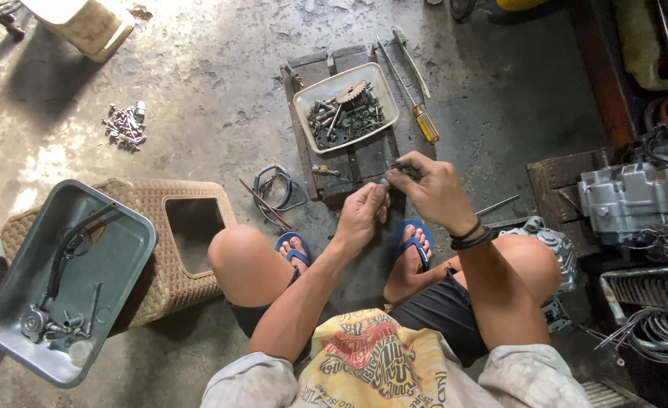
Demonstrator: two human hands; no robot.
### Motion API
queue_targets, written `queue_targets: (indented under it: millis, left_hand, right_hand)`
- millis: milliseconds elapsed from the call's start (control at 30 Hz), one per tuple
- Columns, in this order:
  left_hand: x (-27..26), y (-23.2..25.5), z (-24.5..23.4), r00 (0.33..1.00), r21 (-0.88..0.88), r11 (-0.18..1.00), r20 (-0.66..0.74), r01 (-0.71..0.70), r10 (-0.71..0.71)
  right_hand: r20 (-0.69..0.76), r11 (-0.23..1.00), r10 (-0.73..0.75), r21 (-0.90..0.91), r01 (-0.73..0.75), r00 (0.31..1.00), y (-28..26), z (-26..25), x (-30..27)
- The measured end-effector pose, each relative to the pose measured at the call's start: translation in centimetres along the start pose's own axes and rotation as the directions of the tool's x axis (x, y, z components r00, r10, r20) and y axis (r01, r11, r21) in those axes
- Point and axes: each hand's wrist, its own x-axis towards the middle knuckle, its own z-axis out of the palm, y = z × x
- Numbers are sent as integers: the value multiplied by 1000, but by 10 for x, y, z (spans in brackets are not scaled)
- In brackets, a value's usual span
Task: Sorting through a tray of fasteners and inspecting a motorcycle engine component
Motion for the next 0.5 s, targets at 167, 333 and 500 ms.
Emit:
queue_targets:
  millis: [167, 333, 500]
  left_hand:
    - [-6, 16, -25, 998, 74, 997, -67, -16, 21]
    - [-20, 62, -81, 953, 274, 947, -293, 165, -81]
    - [-30, 55, -118, 880, 555, 763, -473, 330, -37]
  right_hand:
    - [36, 998, -44, 41, 43, 998, -13, 16, 15]
    - [137, 991, 70, 108, -86, 988, 16, 50, 32]
    - [184, 844, 108, -536, 7, 977, 17, 81, 37]
